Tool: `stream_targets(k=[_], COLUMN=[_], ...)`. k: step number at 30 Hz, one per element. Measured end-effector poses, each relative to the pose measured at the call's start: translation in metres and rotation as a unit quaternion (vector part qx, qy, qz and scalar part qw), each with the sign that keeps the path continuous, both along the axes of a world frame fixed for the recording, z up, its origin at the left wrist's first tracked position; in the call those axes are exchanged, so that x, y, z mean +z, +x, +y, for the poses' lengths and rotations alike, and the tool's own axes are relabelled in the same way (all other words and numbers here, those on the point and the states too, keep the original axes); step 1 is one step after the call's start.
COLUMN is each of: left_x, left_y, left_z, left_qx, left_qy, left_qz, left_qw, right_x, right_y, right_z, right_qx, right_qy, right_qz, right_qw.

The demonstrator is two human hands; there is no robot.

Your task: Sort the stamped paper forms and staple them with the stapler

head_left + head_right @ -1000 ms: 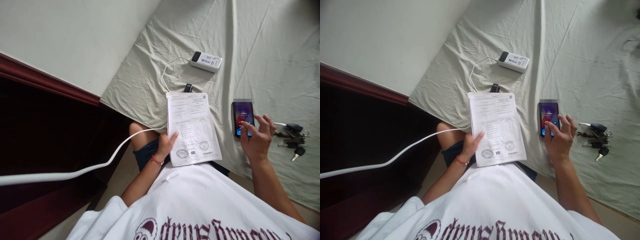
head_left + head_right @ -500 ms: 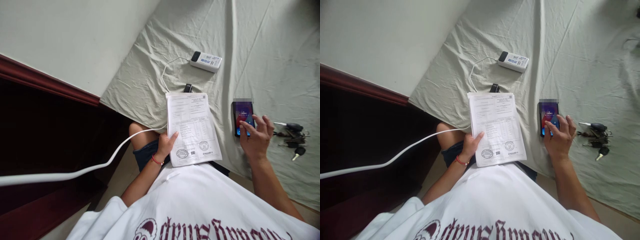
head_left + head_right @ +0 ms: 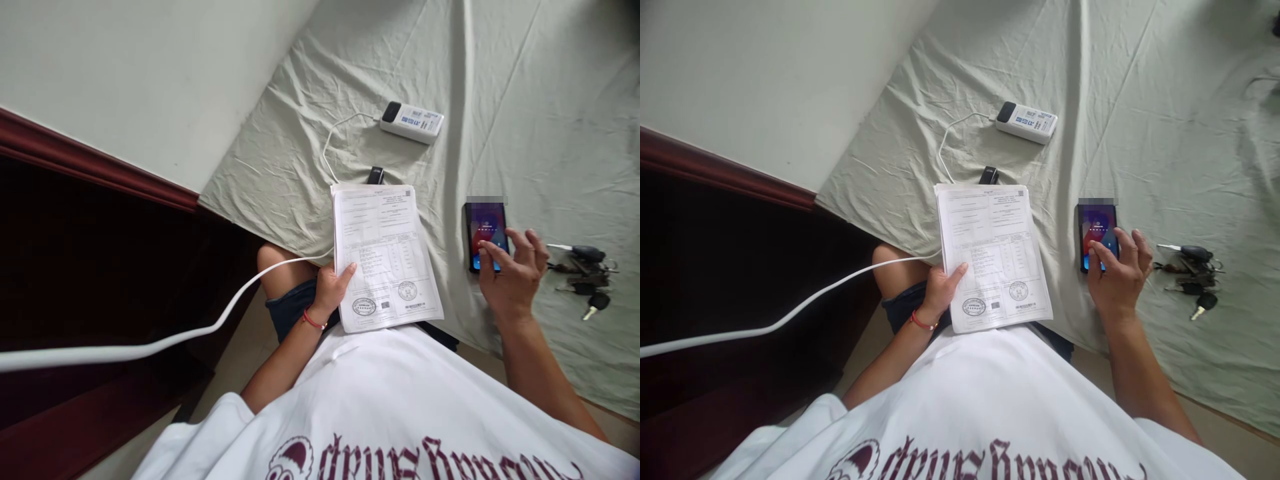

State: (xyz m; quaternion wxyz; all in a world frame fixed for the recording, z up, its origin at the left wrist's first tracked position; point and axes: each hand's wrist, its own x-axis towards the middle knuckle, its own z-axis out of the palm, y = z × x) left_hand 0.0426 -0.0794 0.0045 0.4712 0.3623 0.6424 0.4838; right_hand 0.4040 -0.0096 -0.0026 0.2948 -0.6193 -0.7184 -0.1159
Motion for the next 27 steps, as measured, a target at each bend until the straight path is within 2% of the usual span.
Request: stream_targets(k=[6, 13, 16, 19, 23, 27], left_x=[0.001, -0.004, -0.005, -0.003, 0.006, 0.016], left_y=[0.0, -0.002, -0.002, -0.001, 0.001, 0.0], left_z=[0.0, -0.001, -0.001, 0.0, -0.001, -0.003], left_qx=[-0.006, -0.009, -0.009, -0.003, 0.02, 0.035], left_qy=[0.0, 0.0, -0.001, -0.006, -0.036, -0.063], left_qz=[0.004, 0.01, 0.01, -0.009, -0.109, -0.234], left_qw=[1.0, 1.0, 1.0, 1.0, 0.993, 0.97], right_x=[0.002, 0.0, 0.007, 0.022, 0.041, 0.043], right_y=[-0.003, 0.001, -0.001, -0.014, -0.048, -0.075], right_z=[-0.001, 0.001, 0.003, -0.001, -0.017, -0.033], right_qx=[-0.022, 0.002, 0.029, 0.074, 0.148, 0.165], right_qy=[-0.027, 0.03, 0.063, 0.086, 0.035, -0.06], right_qz=[0.003, -0.014, -0.009, 0.019, 0.089, 0.166], right_qw=[0.999, 0.999, 0.998, 0.993, 0.984, 0.97])
